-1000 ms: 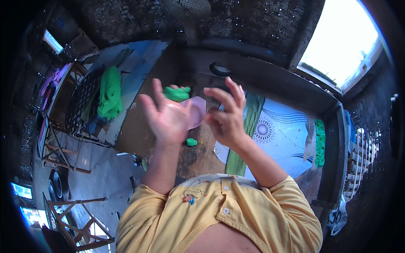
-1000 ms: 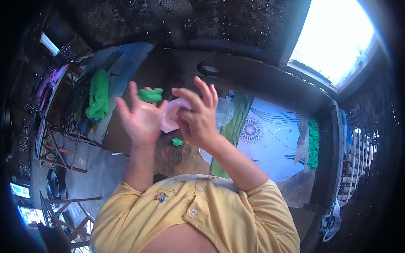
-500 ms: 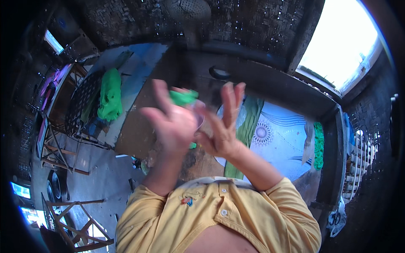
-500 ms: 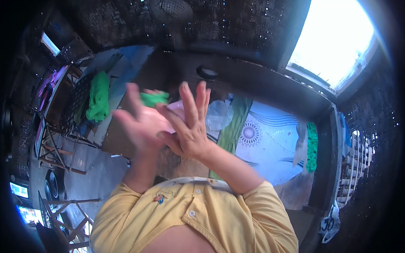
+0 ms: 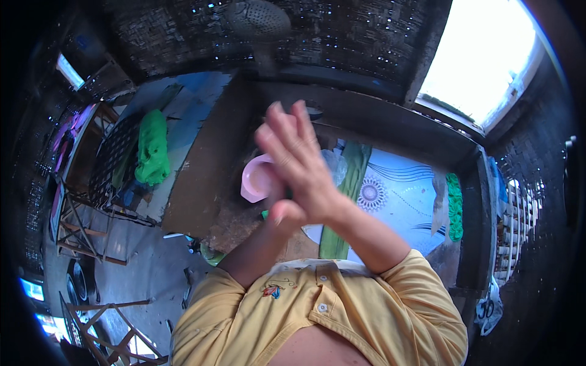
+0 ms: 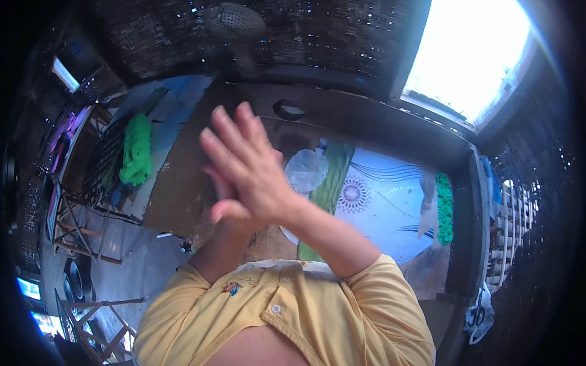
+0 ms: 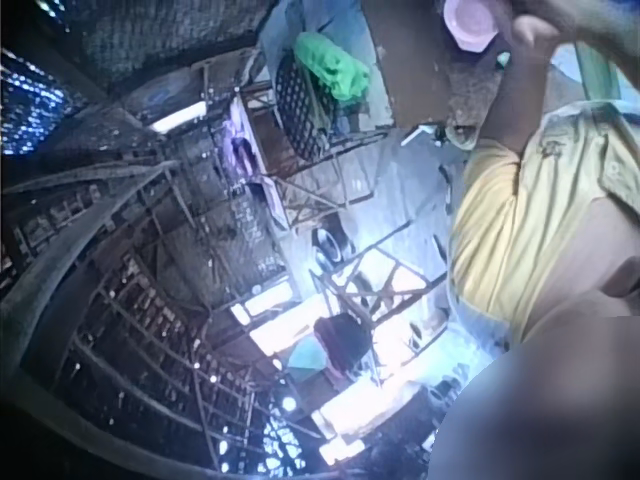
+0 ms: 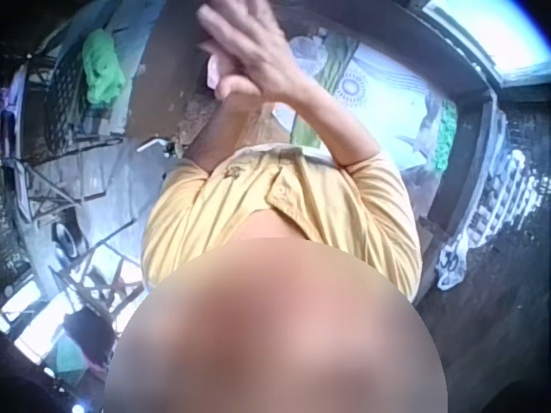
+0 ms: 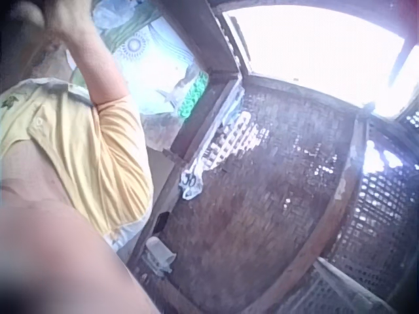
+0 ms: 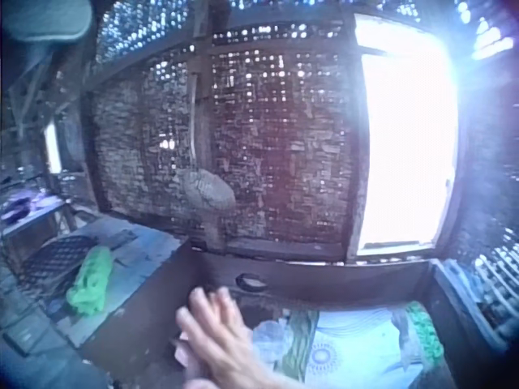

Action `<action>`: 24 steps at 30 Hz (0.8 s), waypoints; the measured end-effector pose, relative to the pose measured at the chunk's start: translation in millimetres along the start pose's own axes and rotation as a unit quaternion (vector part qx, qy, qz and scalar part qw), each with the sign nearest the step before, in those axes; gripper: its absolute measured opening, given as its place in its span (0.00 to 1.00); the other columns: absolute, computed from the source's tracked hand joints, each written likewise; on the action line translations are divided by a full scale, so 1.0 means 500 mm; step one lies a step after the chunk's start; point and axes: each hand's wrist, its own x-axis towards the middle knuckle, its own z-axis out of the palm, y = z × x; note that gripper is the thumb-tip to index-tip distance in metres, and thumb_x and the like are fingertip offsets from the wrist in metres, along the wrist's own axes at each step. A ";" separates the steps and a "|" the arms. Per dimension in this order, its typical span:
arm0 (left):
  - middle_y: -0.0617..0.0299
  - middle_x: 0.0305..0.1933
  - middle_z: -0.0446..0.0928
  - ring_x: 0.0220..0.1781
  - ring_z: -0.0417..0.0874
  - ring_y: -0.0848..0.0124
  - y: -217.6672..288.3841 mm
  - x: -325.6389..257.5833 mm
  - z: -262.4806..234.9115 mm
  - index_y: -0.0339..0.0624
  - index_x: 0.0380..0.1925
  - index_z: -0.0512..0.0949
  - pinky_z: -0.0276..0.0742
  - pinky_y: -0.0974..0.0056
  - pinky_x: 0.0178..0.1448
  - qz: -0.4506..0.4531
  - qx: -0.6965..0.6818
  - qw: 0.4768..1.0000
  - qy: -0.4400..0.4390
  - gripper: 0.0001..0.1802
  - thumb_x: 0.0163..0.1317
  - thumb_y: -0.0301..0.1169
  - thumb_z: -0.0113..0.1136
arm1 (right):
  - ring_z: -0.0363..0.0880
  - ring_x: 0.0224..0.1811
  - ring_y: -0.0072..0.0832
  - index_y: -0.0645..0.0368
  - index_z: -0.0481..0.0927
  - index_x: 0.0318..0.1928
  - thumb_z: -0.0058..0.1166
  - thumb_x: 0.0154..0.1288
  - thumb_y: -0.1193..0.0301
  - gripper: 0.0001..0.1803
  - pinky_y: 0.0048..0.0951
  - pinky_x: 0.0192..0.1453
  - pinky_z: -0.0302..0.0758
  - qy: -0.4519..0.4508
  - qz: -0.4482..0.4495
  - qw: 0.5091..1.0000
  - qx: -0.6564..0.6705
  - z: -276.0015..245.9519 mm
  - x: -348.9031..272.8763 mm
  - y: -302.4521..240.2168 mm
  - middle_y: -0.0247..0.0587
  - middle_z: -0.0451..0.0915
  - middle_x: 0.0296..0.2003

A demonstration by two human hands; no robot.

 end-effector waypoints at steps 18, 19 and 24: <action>0.62 0.75 0.26 0.75 0.25 0.59 -0.043 -0.016 0.054 0.54 0.70 0.30 0.25 0.55 0.73 -0.004 -0.107 0.994 -0.003 0.48 0.59 0.69 0.28 | 0.31 0.72 0.57 0.65 0.46 0.69 0.39 0.58 0.35 0.53 0.51 0.71 0.36 0.096 0.094 0.990 0.054 -0.038 -0.018 0.010 0.62 0.37 0.69; 0.61 0.75 0.26 0.75 0.24 0.59 -0.048 -0.020 0.062 0.54 0.70 0.30 0.25 0.55 0.73 -0.015 -0.124 0.992 -0.024 0.49 0.59 0.70 0.28 | 0.31 0.72 0.57 0.66 0.46 0.69 0.39 0.57 0.34 0.54 0.50 0.71 0.36 0.129 0.077 0.987 0.047 -0.041 -0.017 0.015 0.62 0.38 0.69; 0.65 0.75 0.21 0.75 0.22 0.62 -0.020 0.007 0.032 0.59 0.70 0.30 0.24 0.49 0.72 0.064 0.013 0.997 -0.037 0.49 0.56 0.72 0.23 | 0.30 0.73 0.55 0.66 0.47 0.69 0.36 0.57 0.32 0.54 0.50 0.71 0.36 0.005 0.014 0.998 0.053 -0.029 -0.039 -0.037 0.62 0.38 0.69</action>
